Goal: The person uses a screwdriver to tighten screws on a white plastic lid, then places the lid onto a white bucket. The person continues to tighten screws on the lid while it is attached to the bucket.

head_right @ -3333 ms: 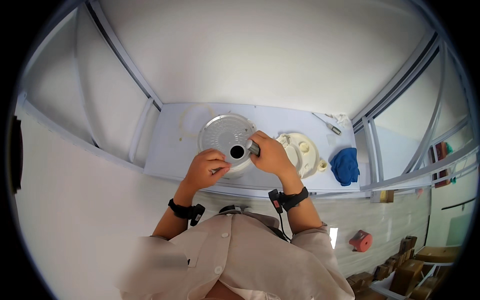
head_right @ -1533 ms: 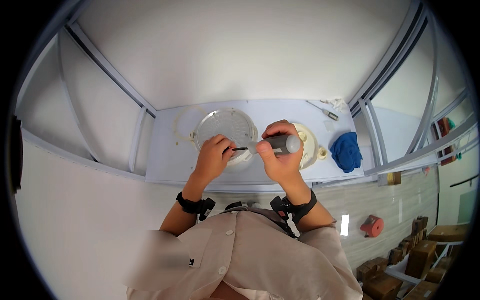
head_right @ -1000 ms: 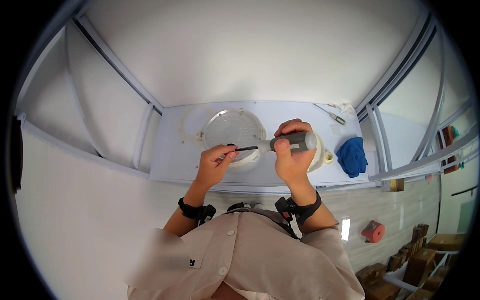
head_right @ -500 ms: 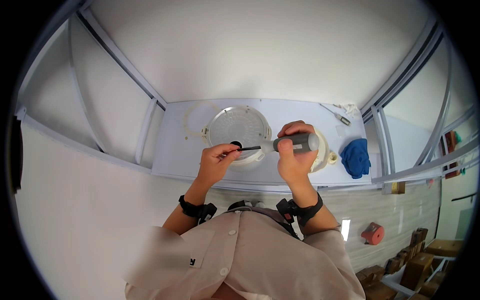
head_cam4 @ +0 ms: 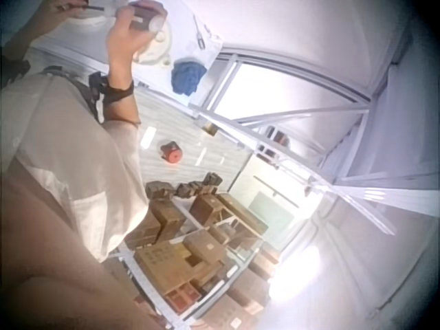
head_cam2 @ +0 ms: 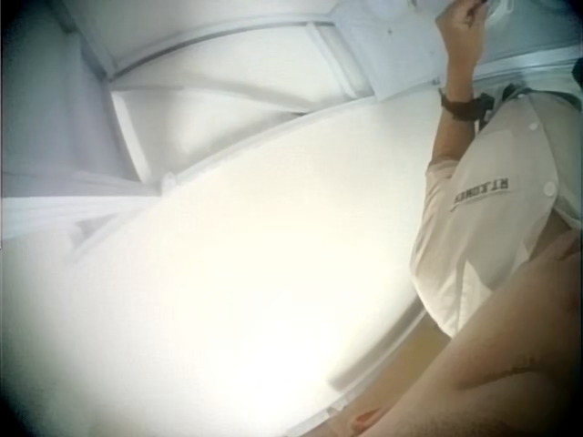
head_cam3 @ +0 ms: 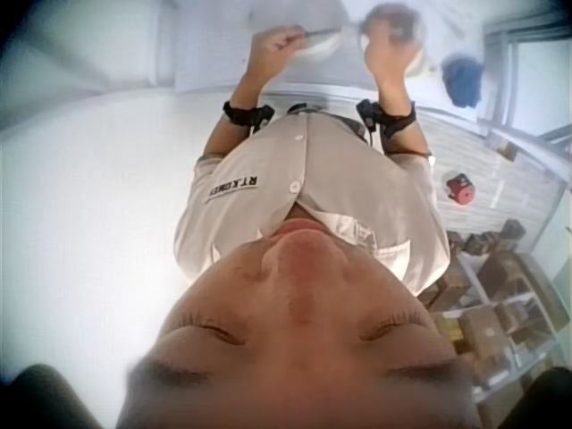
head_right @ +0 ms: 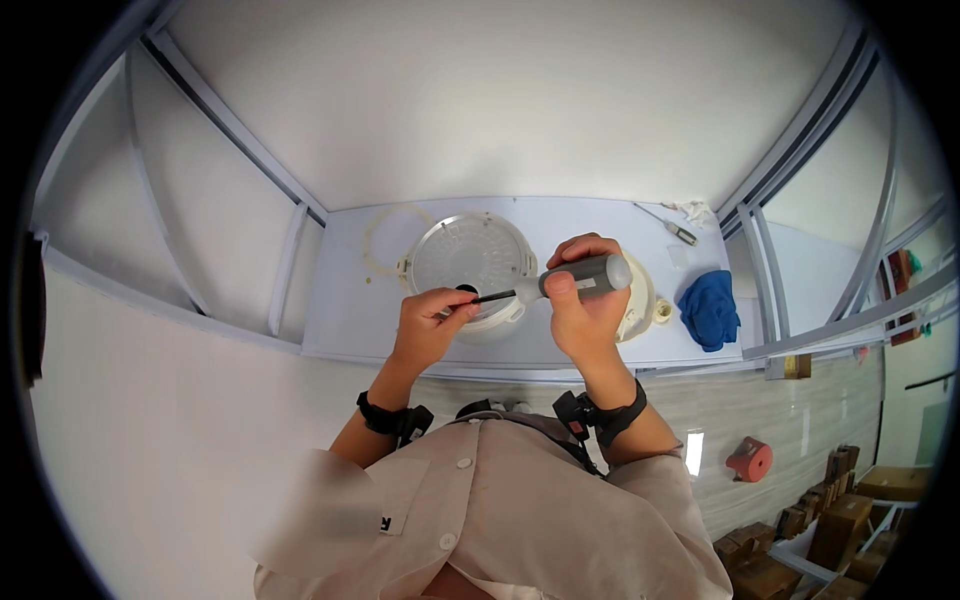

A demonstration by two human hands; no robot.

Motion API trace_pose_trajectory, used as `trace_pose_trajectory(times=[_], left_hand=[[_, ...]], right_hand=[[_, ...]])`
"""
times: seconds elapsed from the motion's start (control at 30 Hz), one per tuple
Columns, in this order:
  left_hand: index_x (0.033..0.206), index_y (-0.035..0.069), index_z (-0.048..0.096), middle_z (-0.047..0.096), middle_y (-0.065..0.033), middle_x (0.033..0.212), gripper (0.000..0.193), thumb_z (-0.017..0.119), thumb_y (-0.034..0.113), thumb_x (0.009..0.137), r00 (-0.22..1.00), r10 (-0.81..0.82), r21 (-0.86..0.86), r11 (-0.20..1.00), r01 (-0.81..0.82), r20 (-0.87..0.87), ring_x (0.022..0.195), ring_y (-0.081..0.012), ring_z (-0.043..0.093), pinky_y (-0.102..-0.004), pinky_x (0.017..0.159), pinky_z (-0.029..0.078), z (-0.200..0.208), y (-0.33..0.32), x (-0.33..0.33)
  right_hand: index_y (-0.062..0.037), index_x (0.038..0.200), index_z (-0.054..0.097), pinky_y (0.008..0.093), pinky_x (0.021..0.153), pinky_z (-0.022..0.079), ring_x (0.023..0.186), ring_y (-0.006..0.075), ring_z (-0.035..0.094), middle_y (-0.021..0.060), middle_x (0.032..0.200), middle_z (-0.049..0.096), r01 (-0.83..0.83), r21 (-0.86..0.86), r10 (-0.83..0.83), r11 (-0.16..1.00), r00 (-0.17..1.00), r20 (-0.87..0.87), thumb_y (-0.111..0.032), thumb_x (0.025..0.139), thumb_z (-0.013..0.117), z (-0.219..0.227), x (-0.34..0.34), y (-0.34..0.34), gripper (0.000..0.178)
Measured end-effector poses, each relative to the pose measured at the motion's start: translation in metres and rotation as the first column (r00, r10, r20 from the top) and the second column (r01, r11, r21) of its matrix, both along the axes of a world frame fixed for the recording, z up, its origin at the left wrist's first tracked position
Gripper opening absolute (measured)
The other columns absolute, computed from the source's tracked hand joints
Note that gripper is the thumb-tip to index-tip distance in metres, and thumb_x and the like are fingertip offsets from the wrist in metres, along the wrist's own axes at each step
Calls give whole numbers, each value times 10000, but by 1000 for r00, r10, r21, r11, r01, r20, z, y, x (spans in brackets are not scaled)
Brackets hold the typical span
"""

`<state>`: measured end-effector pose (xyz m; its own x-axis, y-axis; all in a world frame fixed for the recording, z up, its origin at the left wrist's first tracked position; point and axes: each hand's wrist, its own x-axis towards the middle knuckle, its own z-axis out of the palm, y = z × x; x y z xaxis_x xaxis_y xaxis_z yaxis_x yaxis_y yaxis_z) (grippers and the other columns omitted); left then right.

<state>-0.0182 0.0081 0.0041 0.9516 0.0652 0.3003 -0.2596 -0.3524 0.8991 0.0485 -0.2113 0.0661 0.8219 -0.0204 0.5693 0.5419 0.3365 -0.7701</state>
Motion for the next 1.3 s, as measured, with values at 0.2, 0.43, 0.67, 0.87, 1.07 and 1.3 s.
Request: trace_pose_trajectory(times=[0.2,0.43,0.67,0.87,1.07,1.3], left_hand=[[1074,-12,780,801,-119,974,147,779,8,928,1000,-13,34,999,13,4,852,-164,751,-281,758,597,0,3,1],[1076,-13,768,801,-119,976,137,770,16,941,1000,9,-13,1000,-10,-26,874,-163,758,-279,767,592,-1,1,1],[1024,1,756,773,-106,974,129,808,23,908,997,-16,28,999,18,-75,846,-160,740,-275,752,606,1,-5,0],[1035,43,764,725,-79,934,233,872,34,829,997,10,183,983,-24,75,827,-178,714,-295,714,613,-9,-8,4],[1106,49,759,775,-83,939,352,900,68,784,993,22,282,958,-53,113,866,-217,708,-327,786,594,1,-10,0],[1127,58,760,800,-67,974,378,901,86,777,994,-8,308,951,-26,110,916,-242,728,-369,831,569,-7,-8,-3]], right_hand=[[-31,1095,555,321,792,513,894,164,613,87,981,630,10,-27,-11,1000,1000,-20,-412,898,860,1,1,-1,526],[-34,1319,440,318,810,523,893,166,610,106,1042,630,123,-158,-124,980,992,5,-235,879,882,8,-3,2,655],[-28,1599,261,375,912,591,1051,241,699,192,1198,664,36,-194,-18,980,995,94,-90,934,816,19,-3,-1,868],[-16,1602,337,387,948,598,1121,259,715,214,1282,671,-123,-300,141,946,989,39,-53,986,742,24,-6,-1,738],[-9,1581,385,378,958,599,1114,248,727,216,1304,686,-142,-314,168,939,984,59,-34,984,732,14,-6,3,690],[7,1539,453,379,923,619,1086,246,742,215,1300,706,-103,-381,147,919,985,90,-49,960,767,13,-7,7,661]])
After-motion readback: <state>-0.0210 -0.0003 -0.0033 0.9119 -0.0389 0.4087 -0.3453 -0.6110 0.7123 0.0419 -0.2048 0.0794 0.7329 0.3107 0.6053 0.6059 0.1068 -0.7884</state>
